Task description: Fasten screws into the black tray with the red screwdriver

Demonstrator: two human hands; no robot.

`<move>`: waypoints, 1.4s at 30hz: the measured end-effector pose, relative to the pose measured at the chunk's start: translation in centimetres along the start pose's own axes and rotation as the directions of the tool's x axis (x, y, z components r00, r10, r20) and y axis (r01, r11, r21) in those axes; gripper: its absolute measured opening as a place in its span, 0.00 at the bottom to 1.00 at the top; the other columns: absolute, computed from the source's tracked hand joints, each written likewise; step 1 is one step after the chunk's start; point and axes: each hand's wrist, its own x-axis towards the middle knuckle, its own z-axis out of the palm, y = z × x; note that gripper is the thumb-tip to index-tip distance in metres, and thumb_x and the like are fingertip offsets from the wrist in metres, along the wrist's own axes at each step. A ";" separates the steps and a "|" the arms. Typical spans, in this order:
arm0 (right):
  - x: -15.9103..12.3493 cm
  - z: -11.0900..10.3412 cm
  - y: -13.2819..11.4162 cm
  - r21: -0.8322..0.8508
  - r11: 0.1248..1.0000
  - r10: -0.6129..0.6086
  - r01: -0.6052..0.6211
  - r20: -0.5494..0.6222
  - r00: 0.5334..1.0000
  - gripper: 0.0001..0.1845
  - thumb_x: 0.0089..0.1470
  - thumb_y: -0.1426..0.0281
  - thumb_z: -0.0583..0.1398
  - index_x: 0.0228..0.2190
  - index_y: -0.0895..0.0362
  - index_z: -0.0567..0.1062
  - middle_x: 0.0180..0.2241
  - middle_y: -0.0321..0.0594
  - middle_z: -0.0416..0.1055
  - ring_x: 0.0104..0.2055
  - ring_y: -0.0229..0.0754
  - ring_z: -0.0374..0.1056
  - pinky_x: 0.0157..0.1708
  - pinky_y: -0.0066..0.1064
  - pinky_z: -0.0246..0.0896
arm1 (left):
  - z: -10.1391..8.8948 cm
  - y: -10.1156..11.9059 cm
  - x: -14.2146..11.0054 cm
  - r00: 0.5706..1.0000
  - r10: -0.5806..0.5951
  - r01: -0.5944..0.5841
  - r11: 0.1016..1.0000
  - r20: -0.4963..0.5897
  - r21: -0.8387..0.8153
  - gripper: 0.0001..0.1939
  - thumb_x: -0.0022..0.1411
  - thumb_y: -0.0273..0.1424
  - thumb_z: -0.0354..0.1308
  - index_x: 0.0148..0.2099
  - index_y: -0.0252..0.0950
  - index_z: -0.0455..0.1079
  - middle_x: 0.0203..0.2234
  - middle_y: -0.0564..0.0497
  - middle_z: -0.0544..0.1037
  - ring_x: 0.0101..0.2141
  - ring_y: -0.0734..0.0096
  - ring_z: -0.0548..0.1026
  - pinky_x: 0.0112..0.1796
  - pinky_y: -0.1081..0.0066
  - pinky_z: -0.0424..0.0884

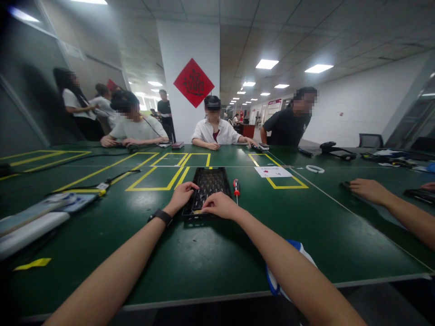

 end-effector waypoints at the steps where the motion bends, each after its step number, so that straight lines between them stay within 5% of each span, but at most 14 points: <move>1: 0.0 0.0 0.0 0.002 1.000 0.001 -0.001 -0.001 1.000 0.13 0.45 0.63 0.60 0.29 0.58 0.77 0.26 0.39 0.72 0.25 0.33 0.62 0.27 0.24 0.52 | 0.0 0.1 0.0 1.000 -0.006 0.006 1.000 -0.002 -0.012 0.16 0.43 0.19 0.45 0.33 0.31 0.72 0.18 0.54 0.68 0.22 0.77 0.63 0.26 0.77 0.59; 42: 0.0 0.0 0.1 0.022 1.000 0.010 -0.010 0.002 1.000 0.13 0.44 0.62 0.59 0.29 0.59 0.77 0.26 0.39 0.72 0.27 0.34 0.64 0.29 0.24 0.54 | 0.0 0.3 -0.1 1.000 -0.016 0.016 0.999 -0.006 -0.046 0.15 0.43 0.20 0.46 0.31 0.31 0.72 0.19 0.53 0.70 0.22 0.76 0.65 0.26 0.76 0.60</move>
